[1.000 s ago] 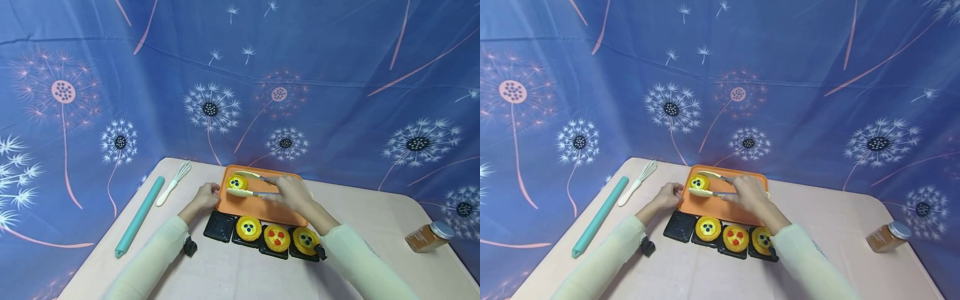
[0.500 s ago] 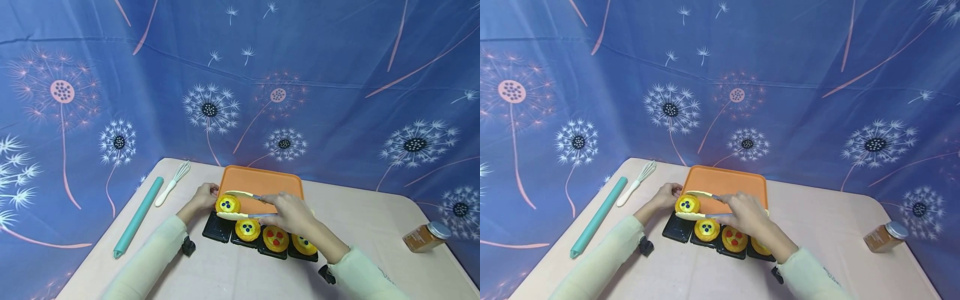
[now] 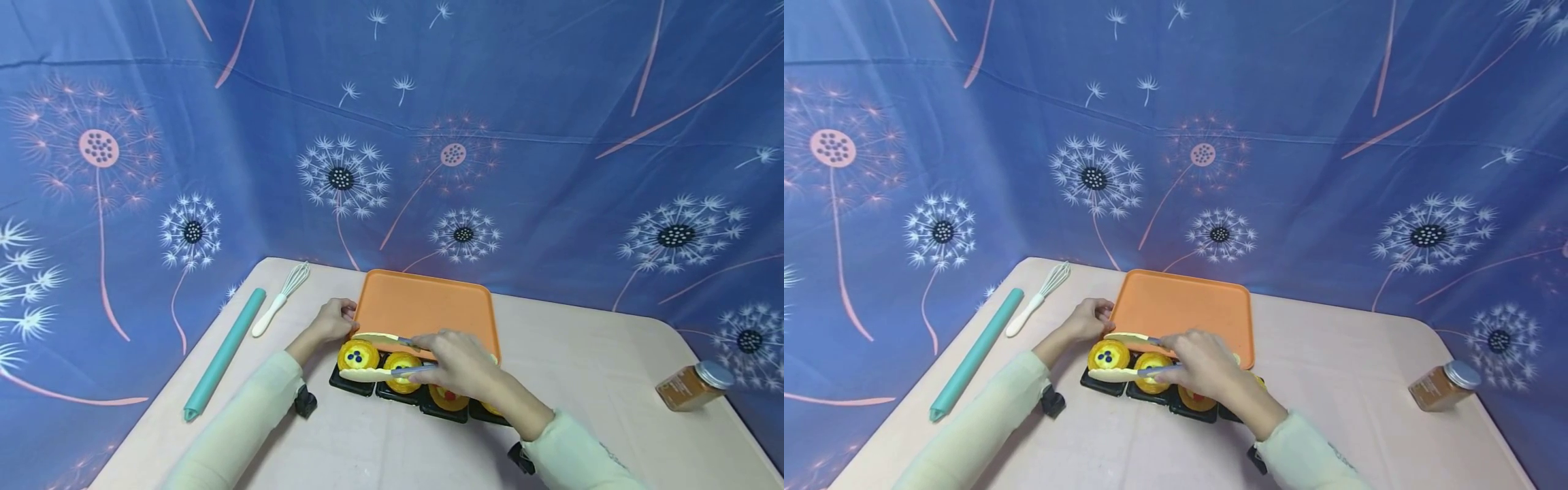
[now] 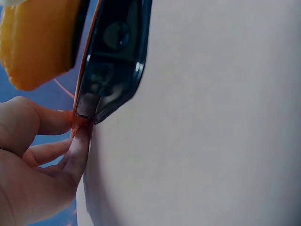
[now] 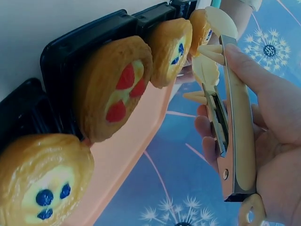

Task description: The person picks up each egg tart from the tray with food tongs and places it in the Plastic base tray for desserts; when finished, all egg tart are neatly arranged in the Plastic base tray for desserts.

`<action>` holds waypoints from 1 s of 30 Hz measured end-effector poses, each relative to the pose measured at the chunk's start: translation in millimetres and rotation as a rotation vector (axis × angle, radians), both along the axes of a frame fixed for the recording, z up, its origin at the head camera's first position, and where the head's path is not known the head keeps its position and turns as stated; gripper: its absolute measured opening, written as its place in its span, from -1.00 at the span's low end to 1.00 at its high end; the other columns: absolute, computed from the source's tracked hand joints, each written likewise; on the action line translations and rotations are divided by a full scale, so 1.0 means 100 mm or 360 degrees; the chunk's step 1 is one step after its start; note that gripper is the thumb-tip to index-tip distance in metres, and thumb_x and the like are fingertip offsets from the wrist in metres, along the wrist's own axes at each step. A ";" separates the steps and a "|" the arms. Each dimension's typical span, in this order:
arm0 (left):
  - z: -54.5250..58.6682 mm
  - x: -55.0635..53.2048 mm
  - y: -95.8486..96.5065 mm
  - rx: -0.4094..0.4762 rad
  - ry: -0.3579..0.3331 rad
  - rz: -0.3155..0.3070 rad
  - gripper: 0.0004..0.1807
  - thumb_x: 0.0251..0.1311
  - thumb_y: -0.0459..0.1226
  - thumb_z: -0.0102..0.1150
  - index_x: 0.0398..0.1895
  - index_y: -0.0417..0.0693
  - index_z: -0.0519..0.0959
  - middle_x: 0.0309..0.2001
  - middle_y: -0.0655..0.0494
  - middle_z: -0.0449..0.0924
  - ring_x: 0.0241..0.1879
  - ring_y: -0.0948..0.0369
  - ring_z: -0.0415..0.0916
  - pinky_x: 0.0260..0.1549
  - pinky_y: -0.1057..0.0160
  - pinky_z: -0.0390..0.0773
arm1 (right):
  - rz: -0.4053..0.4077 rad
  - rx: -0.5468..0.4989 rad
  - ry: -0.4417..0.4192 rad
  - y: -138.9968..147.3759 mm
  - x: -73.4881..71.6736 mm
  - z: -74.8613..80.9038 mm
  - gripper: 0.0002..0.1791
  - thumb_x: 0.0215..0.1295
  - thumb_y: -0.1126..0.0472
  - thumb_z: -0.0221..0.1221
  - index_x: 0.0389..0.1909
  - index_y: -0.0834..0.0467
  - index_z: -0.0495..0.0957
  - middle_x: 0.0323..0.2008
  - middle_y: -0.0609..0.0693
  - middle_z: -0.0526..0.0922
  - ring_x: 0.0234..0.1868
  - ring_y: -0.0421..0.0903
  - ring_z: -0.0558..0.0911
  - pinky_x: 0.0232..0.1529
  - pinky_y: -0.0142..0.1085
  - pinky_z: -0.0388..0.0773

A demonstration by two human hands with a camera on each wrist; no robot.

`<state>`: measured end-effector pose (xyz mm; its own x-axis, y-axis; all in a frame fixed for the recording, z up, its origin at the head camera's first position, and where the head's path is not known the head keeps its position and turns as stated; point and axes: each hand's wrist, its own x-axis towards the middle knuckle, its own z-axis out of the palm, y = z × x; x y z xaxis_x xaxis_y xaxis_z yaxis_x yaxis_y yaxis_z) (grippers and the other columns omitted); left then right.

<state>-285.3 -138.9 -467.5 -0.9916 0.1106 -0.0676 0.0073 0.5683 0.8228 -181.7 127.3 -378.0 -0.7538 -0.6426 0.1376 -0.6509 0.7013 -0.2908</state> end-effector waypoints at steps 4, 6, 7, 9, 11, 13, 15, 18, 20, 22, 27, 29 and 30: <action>0.00 0.01 0.00 0.0002 -0.0002 0.0004 -0.56 0.03 -0.50 0.31 0.06 -0.39 0.54 -0.26 -0.04 0.57 -0.28 0.13 0.51 -0.24 0.22 0.54 | 0.0022 0.0010 -0.0001 -0.04 0.00 -0.03 -0.42 0.09 -0.10 0.43 0.08 0.13 0.66 -0.16 -0.04 0.74 -0.35 -0.14 0.58 -0.58 -0.38 0.36; 0.00 0.01 0.00 0.0007 -0.0004 0.0008 -0.55 0.03 -0.50 0.31 0.05 -0.39 0.54 -0.26 -0.04 0.57 -0.28 0.13 0.51 -0.25 0.22 0.54 | 0.0021 0.0011 0.0002 -0.05 0.00 -0.04 -0.42 0.08 -0.10 0.43 0.07 0.13 0.67 -0.20 -0.06 0.74 -0.42 -0.19 0.52 -0.61 -0.38 0.32; 0.00 0.01 0.00 0.0010 -0.0005 0.0009 -0.55 0.03 -0.50 0.31 0.05 -0.39 0.54 -0.26 -0.04 0.56 -0.29 0.13 0.51 -0.26 0.23 0.54 | 0.0019 0.0010 0.0002 -0.05 0.00 -0.05 -0.42 0.07 -0.11 0.44 0.06 0.12 0.67 -0.22 -0.08 0.74 -0.45 -0.22 0.48 -0.64 -0.38 0.30; -0.01 0.01 0.00 0.0021 -0.0016 0.0015 -0.55 0.02 -0.50 0.31 0.06 -0.39 0.54 -0.27 -0.04 0.56 -0.29 0.13 0.50 -0.28 0.24 0.54 | 0.0017 0.0010 0.0001 -0.06 0.00 -0.05 -0.43 0.07 -0.11 0.44 0.05 0.12 0.68 -0.27 -0.10 0.73 -0.50 -0.25 0.42 -0.66 -0.38 0.27; -0.01 0.01 0.01 0.0025 -0.0023 0.0020 -0.54 0.02 -0.50 0.31 0.06 -0.39 0.54 -0.27 -0.04 0.56 -0.29 0.13 0.50 -0.30 0.25 0.54 | 0.0013 0.0011 0.0001 -0.06 0.00 -0.06 -0.43 0.06 -0.11 0.44 0.04 0.12 0.68 -0.30 -0.11 0.72 -0.51 -0.26 0.39 -0.67 -0.39 0.25; -0.01 0.00 0.01 0.0032 -0.0029 0.0023 -0.54 0.02 -0.51 0.31 0.07 -0.39 0.54 -0.27 -0.04 0.55 -0.29 0.13 0.50 -0.31 0.26 0.54 | 0.0010 0.0012 0.0001 -0.06 0.00 -0.07 -0.44 0.06 -0.11 0.44 0.04 0.12 0.68 -0.32 -0.13 0.71 -0.51 -0.26 0.39 -0.66 -0.39 0.26; 0.00 0.00 0.00 0.0031 -0.0026 0.0023 -0.55 0.03 -0.50 0.31 0.06 -0.39 0.54 -0.27 -0.04 0.56 -0.29 0.13 0.50 -0.30 0.26 0.54 | 0.0009 0.0017 0.0007 -0.06 0.00 -0.08 -0.44 0.06 -0.12 0.44 0.04 0.11 0.68 -0.35 -0.14 0.70 -0.52 -0.26 0.39 -0.66 -0.39 0.26; 0.01 0.00 0.00 0.0033 -0.0018 0.0015 -0.56 0.03 -0.51 0.31 0.05 -0.39 0.54 -0.26 -0.05 0.57 -0.29 0.13 0.51 -0.29 0.25 0.55 | 0.0009 0.0020 0.0018 -0.06 0.00 -0.08 -0.43 0.06 -0.13 0.44 0.04 0.11 0.68 -0.36 -0.15 0.70 -0.52 -0.26 0.38 -0.66 -0.39 0.25; 0.01 0.00 0.00 0.0028 -0.0014 0.0007 -0.57 0.04 -0.50 0.31 0.05 -0.39 0.54 -0.26 -0.06 0.57 -0.29 0.13 0.51 -0.29 0.24 0.54 | 0.0010 0.0019 0.0027 -0.06 0.00 -0.09 -0.43 0.06 -0.12 0.44 0.04 0.11 0.68 -0.36 -0.15 0.70 -0.53 -0.26 0.38 -0.66 -0.39 0.25; 0.01 0.00 0.00 0.0028 -0.0018 0.0006 -0.57 0.05 -0.50 0.31 0.05 -0.38 0.54 -0.26 -0.05 0.57 -0.28 0.12 0.51 -0.29 0.24 0.54 | 0.0006 0.0016 0.0031 -0.06 0.00 -0.10 -0.43 0.06 -0.12 0.45 0.04 0.12 0.67 -0.36 -0.15 0.70 -0.53 -0.26 0.38 -0.66 -0.38 0.26; 0.00 0.00 -0.01 0.0032 -0.0030 0.0014 -0.57 0.06 -0.49 0.30 0.06 -0.38 0.54 -0.26 -0.05 0.56 -0.27 0.11 0.51 -0.27 0.23 0.54 | -0.0002 0.0009 0.0032 -0.06 0.01 -0.12 -0.42 0.05 -0.11 0.45 0.05 0.12 0.67 -0.39 -0.15 0.68 -0.54 -0.25 0.36 -0.65 -0.38 0.25; 0.00 0.01 -0.01 0.0038 -0.0029 0.0020 -0.57 0.06 -0.49 0.30 0.06 -0.39 0.54 -0.25 -0.05 0.56 -0.26 0.11 0.51 -0.26 0.23 0.54 | 0.0003 0.0007 0.0038 -0.06 0.01 -0.13 -0.39 0.03 -0.12 0.46 0.07 0.11 0.67 -0.34 -0.13 0.70 -0.53 -0.25 0.37 -0.65 -0.39 0.26; 0.00 0.01 0.00 0.0039 -0.0030 0.0023 -0.57 0.06 -0.49 0.30 0.06 -0.38 0.54 -0.26 -0.05 0.57 -0.26 0.12 0.51 -0.25 0.22 0.54 | 0.0005 0.0007 0.0038 -0.06 0.01 -0.13 -0.37 0.02 -0.12 0.47 0.09 0.11 0.66 -0.31 -0.12 0.71 -0.52 -0.25 0.39 -0.64 -0.39 0.28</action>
